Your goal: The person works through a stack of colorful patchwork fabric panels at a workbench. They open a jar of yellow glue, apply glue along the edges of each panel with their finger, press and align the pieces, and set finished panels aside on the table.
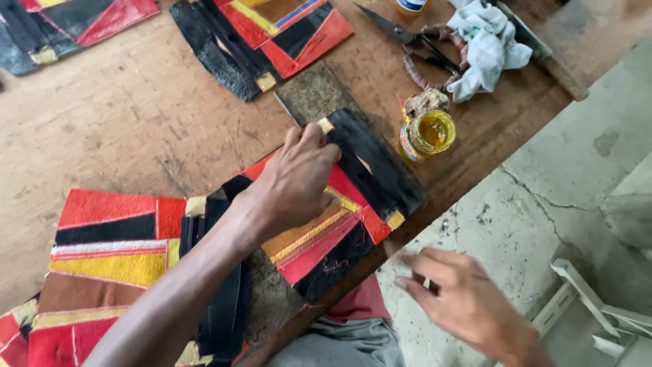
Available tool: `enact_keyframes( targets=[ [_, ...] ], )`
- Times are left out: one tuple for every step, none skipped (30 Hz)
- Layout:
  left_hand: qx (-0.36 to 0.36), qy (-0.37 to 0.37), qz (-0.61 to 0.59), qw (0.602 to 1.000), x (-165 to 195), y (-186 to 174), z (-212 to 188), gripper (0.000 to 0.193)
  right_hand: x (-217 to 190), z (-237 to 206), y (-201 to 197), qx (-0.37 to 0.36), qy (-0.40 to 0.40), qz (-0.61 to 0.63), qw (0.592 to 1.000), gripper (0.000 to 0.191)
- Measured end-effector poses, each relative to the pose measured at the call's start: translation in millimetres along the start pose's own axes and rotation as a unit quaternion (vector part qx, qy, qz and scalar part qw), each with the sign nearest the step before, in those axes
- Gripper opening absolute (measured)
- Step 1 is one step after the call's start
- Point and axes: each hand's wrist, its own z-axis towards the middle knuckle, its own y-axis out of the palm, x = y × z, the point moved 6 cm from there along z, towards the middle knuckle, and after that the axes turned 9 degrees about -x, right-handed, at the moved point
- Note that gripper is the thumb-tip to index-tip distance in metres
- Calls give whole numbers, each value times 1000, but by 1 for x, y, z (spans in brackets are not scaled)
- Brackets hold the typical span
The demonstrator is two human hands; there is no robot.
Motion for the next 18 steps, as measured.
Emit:
enact_keyframes(
  targets=[
    [-29,-17,8,999,1,5,7,58,-5,-5,-10,6,-25,39,999,28],
    [25,27,-16,999,11,1,19,64,-9,-7,-31,81,-38,-24,996,35],
    [84,69,-38,993,20,-3,31,70,-13,-8,-54,156,-56,-89,982,43],
    [139,107,-64,982,30,-4,40,76,-17,-10,-75,224,-72,-151,960,50],
    [174,146,-80,971,39,-1,50,83,-18,-7,-87,224,-56,-194,953,54],
    [209,186,-95,955,48,0,63,89,-17,-4,-100,226,-41,-236,944,57],
    [246,225,-106,937,53,0,71,96,-15,2,-111,230,-29,-279,932,60],
    [235,235,-119,936,54,5,80,81,-15,11,-115,228,-43,-300,925,59],
    [222,245,-132,935,57,10,87,67,-15,18,-118,226,-54,-321,918,57],
    [209,257,-145,932,58,14,92,54,-14,24,-119,224,-64,-343,910,56],
    [203,263,-139,933,59,17,94,49,-9,32,-117,202,-53,-349,914,54],
    [196,270,-135,933,62,23,91,44,-4,39,-115,180,-38,-354,917,52],
    [187,279,-131,933,66,28,87,40,1,44,-111,157,-22,-358,920,50],
    [186,270,-126,936,68,31,85,36,9,50,-108,117,13,-379,918,40],
    [187,261,-120,939,71,35,81,32,16,55,-103,77,46,-399,913,31],
    [187,253,-113,943,73,36,80,28,23,61,-99,38,78,-417,905,23],
    [186,253,-110,943,74,35,79,28,25,65,-98,46,74,-411,908,21],
    [183,251,-109,944,76,36,77,27,27,70,-96,52,71,-404,911,20]
  ],
)
